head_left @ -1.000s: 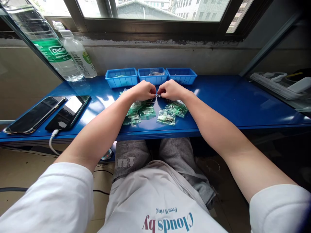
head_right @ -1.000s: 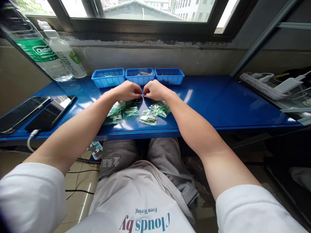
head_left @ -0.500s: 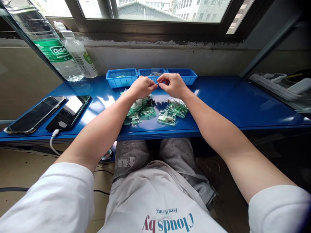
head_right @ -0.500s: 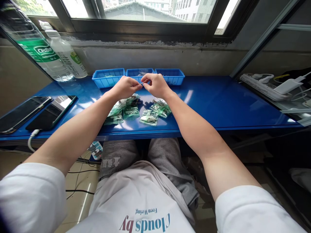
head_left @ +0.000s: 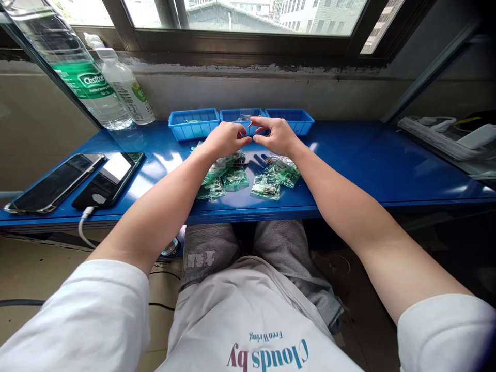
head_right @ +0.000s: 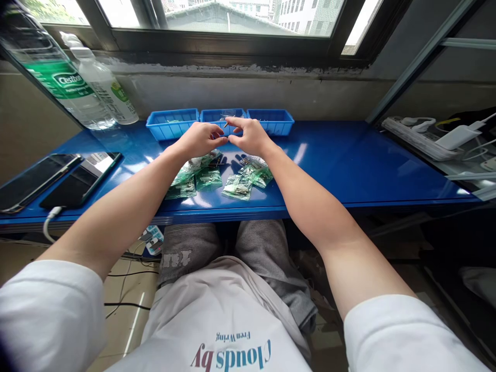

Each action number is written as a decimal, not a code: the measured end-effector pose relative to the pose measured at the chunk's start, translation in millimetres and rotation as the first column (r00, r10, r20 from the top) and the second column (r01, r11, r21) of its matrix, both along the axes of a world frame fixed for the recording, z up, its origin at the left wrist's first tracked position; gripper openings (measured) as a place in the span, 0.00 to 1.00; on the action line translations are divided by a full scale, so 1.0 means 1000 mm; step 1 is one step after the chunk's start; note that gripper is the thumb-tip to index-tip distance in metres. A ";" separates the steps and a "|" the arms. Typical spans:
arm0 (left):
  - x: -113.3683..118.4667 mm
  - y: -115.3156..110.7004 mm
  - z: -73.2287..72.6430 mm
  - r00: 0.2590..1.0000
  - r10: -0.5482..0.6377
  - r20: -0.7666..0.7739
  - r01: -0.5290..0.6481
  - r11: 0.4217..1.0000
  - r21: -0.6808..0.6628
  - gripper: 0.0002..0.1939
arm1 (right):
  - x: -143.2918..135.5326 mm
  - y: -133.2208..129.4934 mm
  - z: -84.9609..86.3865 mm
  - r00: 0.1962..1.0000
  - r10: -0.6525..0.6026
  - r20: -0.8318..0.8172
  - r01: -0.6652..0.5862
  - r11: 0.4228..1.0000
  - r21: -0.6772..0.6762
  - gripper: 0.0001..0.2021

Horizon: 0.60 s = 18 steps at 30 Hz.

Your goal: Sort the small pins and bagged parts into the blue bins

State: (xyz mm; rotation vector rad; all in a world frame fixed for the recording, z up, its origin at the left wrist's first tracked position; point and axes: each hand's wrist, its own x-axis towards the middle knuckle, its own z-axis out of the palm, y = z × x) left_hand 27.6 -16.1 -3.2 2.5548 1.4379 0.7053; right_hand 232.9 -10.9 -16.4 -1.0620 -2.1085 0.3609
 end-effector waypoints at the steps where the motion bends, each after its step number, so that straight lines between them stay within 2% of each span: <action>1: 0.000 0.000 0.000 1.000 0.000 -0.031 0.000 1.000 -0.011 0.16 | 0.003 0.004 -0.001 0.998 -0.056 0.022 0.055 0.998 0.014 0.34; 3: 0.000 -0.001 0.000 0.995 -0.004 -0.102 0.000 0.999 -0.039 0.20 | 0.011 0.015 -0.004 0.984 -0.161 0.071 0.159 0.987 0.036 0.38; 6: 0.000 -0.003 0.002 0.982 -0.036 -0.187 0.021 0.996 -0.083 0.23 | 0.028 0.036 -0.013 0.961 -0.255 0.109 0.251 0.967 0.045 0.44; 11: 0.000 -0.008 0.007 0.966 -0.116 -0.232 0.069 0.977 -0.204 0.31 | 0.051 0.066 -0.029 0.900 -0.413 0.142 0.415 0.910 0.013 0.47; 18: -0.001 -0.013 0.010 0.954 -0.163 -0.252 0.075 0.942 -0.327 0.43 | 0.054 0.070 -0.036 0.880 -0.433 0.197 0.445 0.895 -0.021 0.43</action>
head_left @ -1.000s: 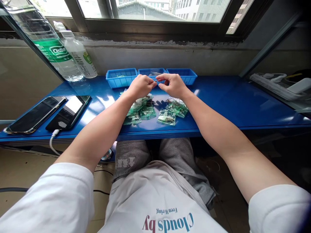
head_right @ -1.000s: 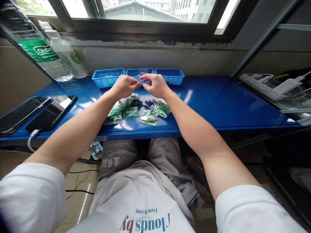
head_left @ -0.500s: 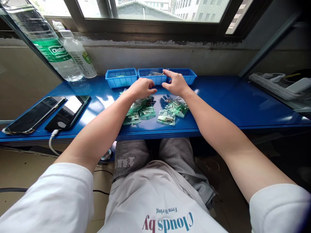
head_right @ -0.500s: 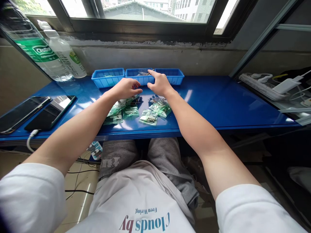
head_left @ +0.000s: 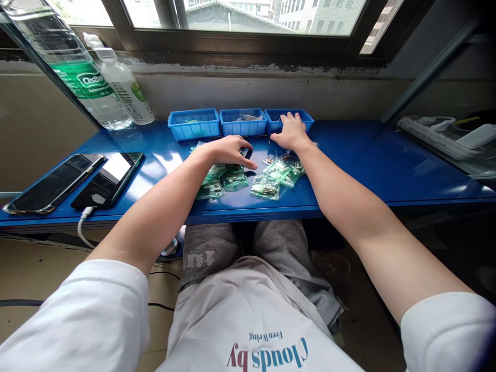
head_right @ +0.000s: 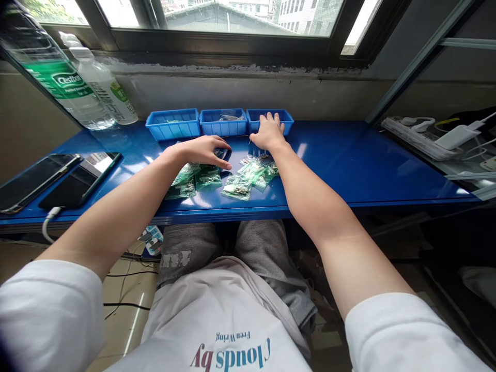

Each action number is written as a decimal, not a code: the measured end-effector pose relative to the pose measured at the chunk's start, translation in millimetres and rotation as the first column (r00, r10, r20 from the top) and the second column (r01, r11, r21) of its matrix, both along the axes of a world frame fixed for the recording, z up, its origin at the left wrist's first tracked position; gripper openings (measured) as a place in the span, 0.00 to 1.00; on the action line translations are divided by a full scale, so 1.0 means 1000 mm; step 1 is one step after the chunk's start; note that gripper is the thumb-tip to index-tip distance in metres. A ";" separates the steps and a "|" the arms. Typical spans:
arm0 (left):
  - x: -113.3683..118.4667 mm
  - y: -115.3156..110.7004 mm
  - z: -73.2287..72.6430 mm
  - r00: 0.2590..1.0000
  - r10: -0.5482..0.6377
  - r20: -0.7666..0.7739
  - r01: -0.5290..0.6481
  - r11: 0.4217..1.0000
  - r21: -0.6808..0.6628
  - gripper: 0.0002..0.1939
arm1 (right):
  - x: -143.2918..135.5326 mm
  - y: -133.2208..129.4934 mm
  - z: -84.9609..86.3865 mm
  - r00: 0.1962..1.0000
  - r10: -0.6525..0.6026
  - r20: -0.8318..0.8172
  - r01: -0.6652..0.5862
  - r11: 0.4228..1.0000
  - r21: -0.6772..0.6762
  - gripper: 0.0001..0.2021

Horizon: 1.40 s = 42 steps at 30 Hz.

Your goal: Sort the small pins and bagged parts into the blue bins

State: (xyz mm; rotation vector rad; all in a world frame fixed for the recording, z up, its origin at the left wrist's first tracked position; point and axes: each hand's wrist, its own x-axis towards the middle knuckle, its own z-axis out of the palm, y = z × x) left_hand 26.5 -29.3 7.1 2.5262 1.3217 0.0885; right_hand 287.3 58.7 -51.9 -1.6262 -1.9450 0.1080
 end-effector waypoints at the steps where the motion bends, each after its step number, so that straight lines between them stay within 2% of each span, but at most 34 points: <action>1: 0.000 0.000 0.000 1.000 0.001 -0.003 -0.001 1.000 -0.004 0.43 | -0.001 -0.002 0.001 1.000 0.006 -0.005 -0.006 1.000 0.000 0.42; 6: 0.001 0.002 0.000 1.000 -0.012 -0.009 0.012 1.000 -0.004 0.39 | -0.013 -0.020 0.013 0.999 0.040 -0.021 -0.039 0.998 0.057 0.38; 12: -0.001 0.007 -0.002 0.999 -0.049 0.016 0.049 0.998 0.032 0.27 | -0.037 -0.053 0.033 0.975 0.222 0.028 -0.223 0.954 0.199 0.24; 15: -0.003 0.009 -0.004 0.997 -0.065 0.039 0.063 0.997 0.045 0.23 | -0.042 -0.060 0.036 0.959 0.284 0.025 -0.282 0.933 0.225 0.18; 18: -0.004 0.011 -0.006 0.996 -0.048 0.069 0.046 0.998 0.041 0.21 | -0.043 -0.062 0.038 0.957 0.291 0.002 -0.284 0.931 0.230 0.14; 22: -0.005 0.012 -0.006 0.996 -0.007 0.091 0.000 0.997 0.077 0.20 | -0.043 -0.066 0.040 0.948 0.313 -0.057 -0.299 0.938 0.176 0.11; 26: -0.007 0.012 -0.003 0.994 0.024 0.106 -0.036 0.993 0.114 0.20 | -0.047 -0.073 0.042 0.922 0.381 -0.073 -0.376 0.924 0.073 0.10; 32: -0.014 0.017 -0.001 0.989 0.110 0.097 -0.121 0.986 0.114 0.22 | -0.057 -0.088 0.049 0.849 0.524 -0.073 -0.528 0.848 -0.055 0.10; 37: -0.017 0.016 0.000 0.991 0.113 0.066 -0.120 0.985 0.121 0.16 | -0.065 -0.097 0.055 0.764 0.640 -0.084 -0.643 0.746 -0.174 0.06; 42: -0.016 0.014 0.001 0.989 0.117 0.091 -0.126 0.987 0.104 0.13 | -0.070 -0.095 0.048 0.756 0.649 -0.080 -0.651 0.735 -0.191 0.09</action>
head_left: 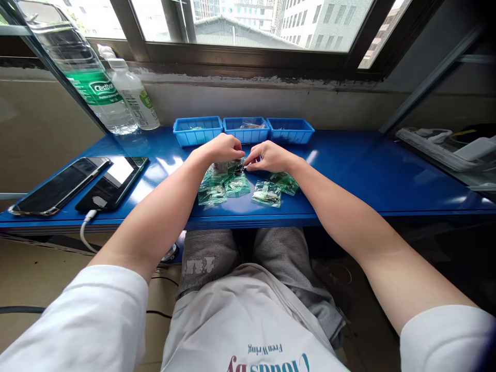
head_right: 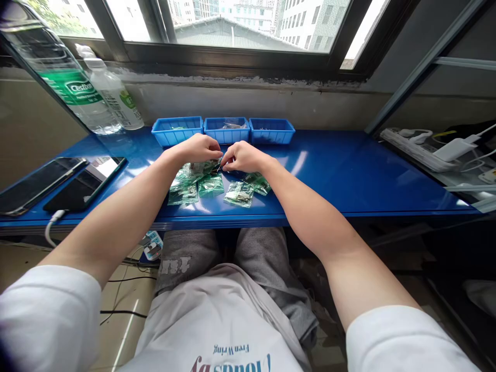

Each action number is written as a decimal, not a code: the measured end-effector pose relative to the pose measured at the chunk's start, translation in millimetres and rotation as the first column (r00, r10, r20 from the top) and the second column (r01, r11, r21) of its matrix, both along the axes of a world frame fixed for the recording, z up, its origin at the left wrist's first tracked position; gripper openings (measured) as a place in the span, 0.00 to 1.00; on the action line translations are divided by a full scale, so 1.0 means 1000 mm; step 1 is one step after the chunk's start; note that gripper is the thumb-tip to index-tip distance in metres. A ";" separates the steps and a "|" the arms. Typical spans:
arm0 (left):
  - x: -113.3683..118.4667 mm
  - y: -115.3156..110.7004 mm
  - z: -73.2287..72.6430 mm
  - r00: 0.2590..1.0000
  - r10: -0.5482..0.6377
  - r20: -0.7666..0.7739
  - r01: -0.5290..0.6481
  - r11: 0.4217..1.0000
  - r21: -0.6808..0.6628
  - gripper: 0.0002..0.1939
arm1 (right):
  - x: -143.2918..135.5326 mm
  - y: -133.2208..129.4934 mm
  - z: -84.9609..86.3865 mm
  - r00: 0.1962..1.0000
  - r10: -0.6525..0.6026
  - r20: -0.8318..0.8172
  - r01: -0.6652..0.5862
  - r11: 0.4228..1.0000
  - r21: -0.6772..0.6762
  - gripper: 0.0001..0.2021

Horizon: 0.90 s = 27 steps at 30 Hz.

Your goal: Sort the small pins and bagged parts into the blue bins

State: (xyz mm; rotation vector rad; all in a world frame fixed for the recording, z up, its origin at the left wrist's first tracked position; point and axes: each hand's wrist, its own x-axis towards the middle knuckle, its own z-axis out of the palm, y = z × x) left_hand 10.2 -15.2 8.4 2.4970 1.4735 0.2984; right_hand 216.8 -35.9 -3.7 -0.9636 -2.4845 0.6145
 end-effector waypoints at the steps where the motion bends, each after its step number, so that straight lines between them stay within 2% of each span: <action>1: 0.000 0.001 -0.001 1.000 0.001 0.000 -0.001 1.000 0.001 0.13 | -0.001 0.001 -0.002 1.000 0.002 -0.007 -0.002 1.000 0.006 0.09; 9: -0.005 0.009 -0.009 1.000 0.016 0.005 -0.016 1.000 0.012 0.13 | -0.008 0.007 -0.015 0.998 0.061 -0.001 -0.061 0.998 0.028 0.12; 19: -0.006 0.012 -0.010 1.000 -0.005 -0.012 0.005 0.998 0.056 0.13 | -0.007 0.007 -0.012 0.997 0.053 0.053 -0.057 0.996 0.070 0.06; 24: -0.004 0.016 -0.014 0.997 -0.034 0.070 0.022 0.986 0.166 0.14 | -0.001 0.006 -0.005 1.000 0.008 0.018 -0.009 0.998 0.066 0.05; 27: -0.002 0.014 -0.012 0.981 -0.048 0.188 0.017 0.987 0.162 0.15 | 0.004 0.007 -0.003 0.995 -0.076 -0.057 0.078 0.996 0.032 0.06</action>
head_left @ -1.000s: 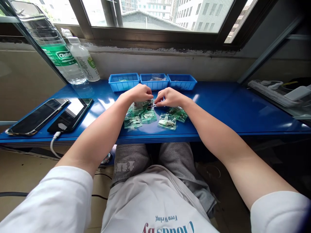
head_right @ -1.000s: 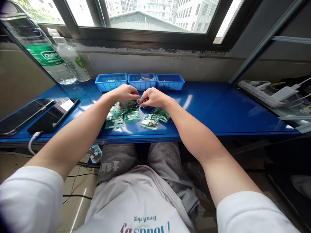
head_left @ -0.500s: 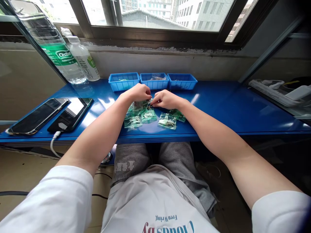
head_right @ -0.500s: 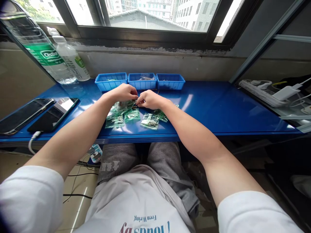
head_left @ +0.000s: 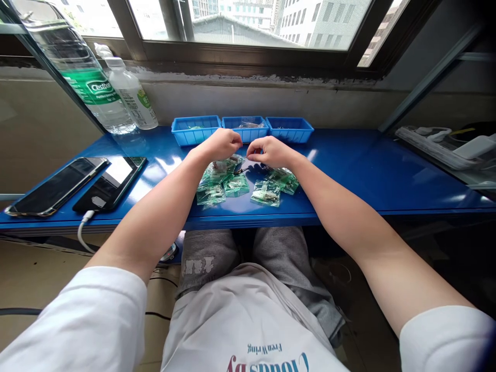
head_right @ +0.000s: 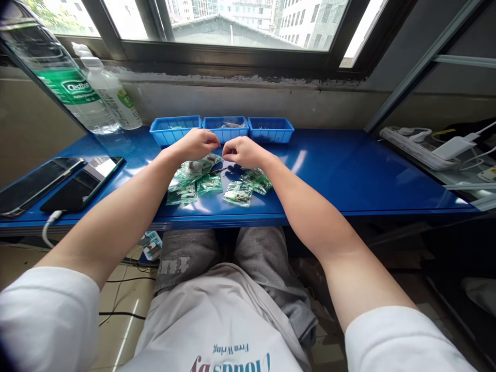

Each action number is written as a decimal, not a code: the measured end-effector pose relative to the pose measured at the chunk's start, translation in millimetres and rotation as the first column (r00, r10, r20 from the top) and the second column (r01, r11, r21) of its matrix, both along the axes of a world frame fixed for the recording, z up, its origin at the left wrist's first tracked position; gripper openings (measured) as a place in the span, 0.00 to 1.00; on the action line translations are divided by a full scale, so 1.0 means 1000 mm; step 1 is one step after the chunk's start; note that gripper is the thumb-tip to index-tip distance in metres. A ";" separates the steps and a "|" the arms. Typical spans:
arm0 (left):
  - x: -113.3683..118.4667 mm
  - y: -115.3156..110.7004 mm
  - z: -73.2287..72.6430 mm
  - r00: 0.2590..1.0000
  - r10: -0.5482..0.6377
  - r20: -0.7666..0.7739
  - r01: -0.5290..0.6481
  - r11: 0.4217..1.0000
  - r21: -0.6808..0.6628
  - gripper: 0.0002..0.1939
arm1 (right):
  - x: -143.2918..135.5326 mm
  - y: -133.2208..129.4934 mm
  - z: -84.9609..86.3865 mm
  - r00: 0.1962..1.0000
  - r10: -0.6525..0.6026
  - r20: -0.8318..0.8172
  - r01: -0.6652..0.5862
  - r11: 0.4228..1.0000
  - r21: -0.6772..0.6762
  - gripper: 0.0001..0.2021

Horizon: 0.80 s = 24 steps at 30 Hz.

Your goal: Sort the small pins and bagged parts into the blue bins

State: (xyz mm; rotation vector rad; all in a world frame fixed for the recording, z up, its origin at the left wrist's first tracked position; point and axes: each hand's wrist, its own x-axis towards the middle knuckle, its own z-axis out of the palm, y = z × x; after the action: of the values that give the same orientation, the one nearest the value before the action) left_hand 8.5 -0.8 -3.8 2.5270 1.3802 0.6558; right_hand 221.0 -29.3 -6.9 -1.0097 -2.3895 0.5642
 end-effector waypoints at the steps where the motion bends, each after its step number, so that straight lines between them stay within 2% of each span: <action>1: 0.001 -0.002 0.001 0.999 -0.010 0.050 0.011 1.000 -0.022 0.16 | 0.001 0.001 0.000 0.999 -0.030 -0.029 0.030 1.000 -0.008 0.07; 5: 0.005 -0.013 0.008 0.986 -0.073 0.148 0.088 0.992 -0.094 0.15 | 0.003 0.004 -0.003 0.989 -0.102 -0.107 0.105 0.994 0.023 0.07; 10: 0.007 -0.015 0.005 0.984 -0.143 0.107 0.145 0.989 -0.009 0.12 | 0.003 0.006 -0.005 0.973 -0.118 -0.200 0.132 0.989 0.060 0.05; 14: 0.007 -0.008 0.000 0.987 -0.132 0.088 0.129 0.991 0.042 0.09 | 0.003 0.008 -0.006 0.945 -0.127 -0.301 0.149 0.988 0.050 0.07; 18: 0.008 -0.005 -0.001 0.992 -0.087 0.096 0.079 0.993 0.089 0.10 | 0.004 0.011 -0.008 0.915 -0.098 -0.391 0.129 0.990 0.053 0.12; 24: 0.009 -0.008 0.002 0.992 -0.045 0.121 0.032 0.993 0.112 0.12 | 0.006 0.015 -0.011 0.914 -0.046 -0.404 0.067 0.997 0.039 0.27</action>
State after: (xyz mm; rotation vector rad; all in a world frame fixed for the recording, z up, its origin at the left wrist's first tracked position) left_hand 17.9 -9.2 -1.6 2.5402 1.2837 0.8874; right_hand 226.5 -13.9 -17.8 -0.8414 -1.9935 0.6181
